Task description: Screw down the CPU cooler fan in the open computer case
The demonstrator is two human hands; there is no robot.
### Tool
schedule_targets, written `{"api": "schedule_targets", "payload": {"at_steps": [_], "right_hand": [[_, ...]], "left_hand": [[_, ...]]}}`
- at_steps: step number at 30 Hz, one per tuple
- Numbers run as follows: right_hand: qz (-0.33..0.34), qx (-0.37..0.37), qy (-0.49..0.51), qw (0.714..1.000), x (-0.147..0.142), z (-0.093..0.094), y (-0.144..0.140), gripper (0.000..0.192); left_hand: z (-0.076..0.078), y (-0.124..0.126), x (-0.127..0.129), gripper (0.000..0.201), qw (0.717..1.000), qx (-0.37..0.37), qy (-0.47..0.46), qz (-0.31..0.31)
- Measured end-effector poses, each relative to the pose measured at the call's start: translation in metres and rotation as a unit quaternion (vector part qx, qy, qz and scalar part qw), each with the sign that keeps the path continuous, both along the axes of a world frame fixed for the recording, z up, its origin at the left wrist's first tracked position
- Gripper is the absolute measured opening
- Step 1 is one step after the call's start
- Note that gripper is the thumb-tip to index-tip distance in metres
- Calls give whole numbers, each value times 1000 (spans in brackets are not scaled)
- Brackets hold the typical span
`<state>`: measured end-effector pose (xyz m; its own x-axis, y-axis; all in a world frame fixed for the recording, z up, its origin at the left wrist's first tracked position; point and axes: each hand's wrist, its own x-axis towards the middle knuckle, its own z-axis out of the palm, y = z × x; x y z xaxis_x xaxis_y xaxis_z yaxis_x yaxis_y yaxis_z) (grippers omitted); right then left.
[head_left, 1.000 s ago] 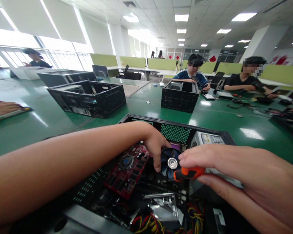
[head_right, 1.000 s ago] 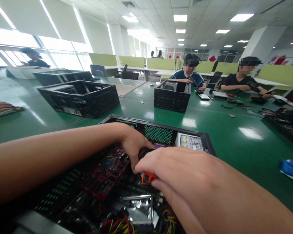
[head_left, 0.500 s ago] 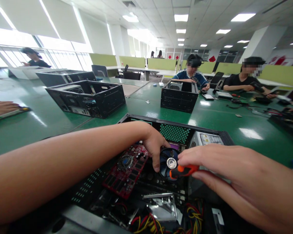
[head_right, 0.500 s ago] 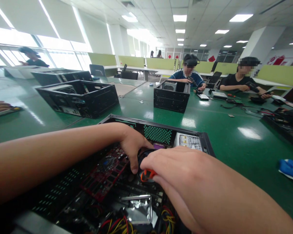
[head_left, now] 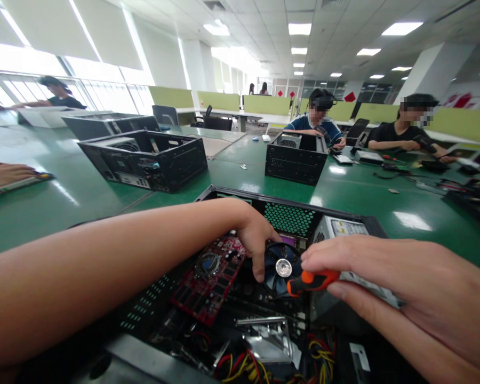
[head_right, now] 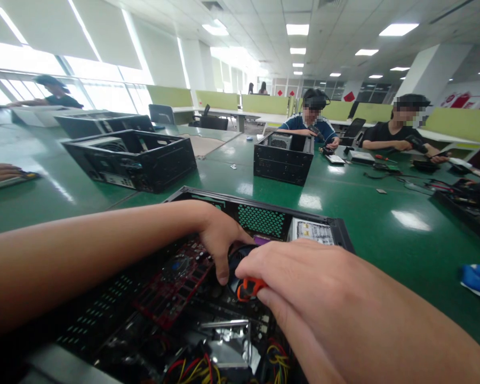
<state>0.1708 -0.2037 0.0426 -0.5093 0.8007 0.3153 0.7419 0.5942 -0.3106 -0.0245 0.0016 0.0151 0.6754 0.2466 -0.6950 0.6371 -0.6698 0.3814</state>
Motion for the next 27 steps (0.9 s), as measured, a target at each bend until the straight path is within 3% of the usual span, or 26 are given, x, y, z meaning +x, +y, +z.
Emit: {"api": "schedule_targets", "payload": {"at_steps": [10,21,27], "right_hand": [[-30,41,40,998,11,-15,-14,24],[3,22,0,1000,1,2,3,17],[59,21,3,998,3,1,7,48]], "left_hand": [[4,-1,3,90,1000,8,13,-2],[2,-2,6,95,1000,3,14,-3],[5,-2,8,94,999,27,15,-13]]}}
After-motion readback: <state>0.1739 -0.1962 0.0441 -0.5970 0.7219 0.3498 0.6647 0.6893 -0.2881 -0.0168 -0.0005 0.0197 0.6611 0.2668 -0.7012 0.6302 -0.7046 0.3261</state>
